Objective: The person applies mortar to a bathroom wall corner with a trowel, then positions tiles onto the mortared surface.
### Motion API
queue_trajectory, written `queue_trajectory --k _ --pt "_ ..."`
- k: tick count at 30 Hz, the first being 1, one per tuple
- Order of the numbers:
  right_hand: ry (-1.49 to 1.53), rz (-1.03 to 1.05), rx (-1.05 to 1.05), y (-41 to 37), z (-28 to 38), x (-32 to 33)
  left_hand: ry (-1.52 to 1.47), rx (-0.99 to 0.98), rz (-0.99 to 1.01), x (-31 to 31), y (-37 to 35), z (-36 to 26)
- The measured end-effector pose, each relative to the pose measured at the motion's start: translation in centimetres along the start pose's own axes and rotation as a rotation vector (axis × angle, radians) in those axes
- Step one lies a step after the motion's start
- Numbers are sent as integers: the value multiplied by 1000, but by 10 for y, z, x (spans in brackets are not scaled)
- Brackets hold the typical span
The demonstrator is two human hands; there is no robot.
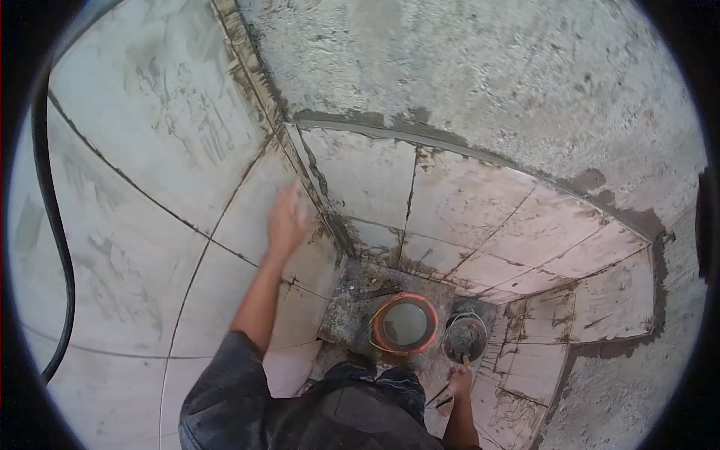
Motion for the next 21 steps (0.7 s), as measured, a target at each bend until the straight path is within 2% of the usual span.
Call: queue_trajectory --k 1,3,4,7,9,11,13,16,21 --pt "-65 15 23 1 31 -13 155 -114 -103 16 28 -6" --pt "-78 -22 40 17 44 -14 205 -90 -82 48 79 -33" --pt "-98 -75 61 24 49 -11 221 -94 -83 51 96 -35" --pt "-200 -48 33 34 57 13 348 -171 -9 54 137 -30" --pt "-277 -52 60 63 17 42 561 -289 157 40 153 -12" --pt "-358 -62 85 75 -2 66 611 -320 208 39 165 -14" --pt "518 80 -194 76 -14 83 654 -347 263 33 174 -11" --pt "570 123 -219 81 -34 103 746 -354 306 28 177 -12" --pt "495 95 -225 105 -77 117 826 -383 355 20 179 -13"
Point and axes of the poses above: each hand's wrist, its own y-axis towards the middle knuckle, its own x-axis out of the back of the hand, z = x × y, the point moved 3 cm from there along y, towards the middle knuckle, and after that the axes turned 3 degrees about y, right-handed, at the moved point
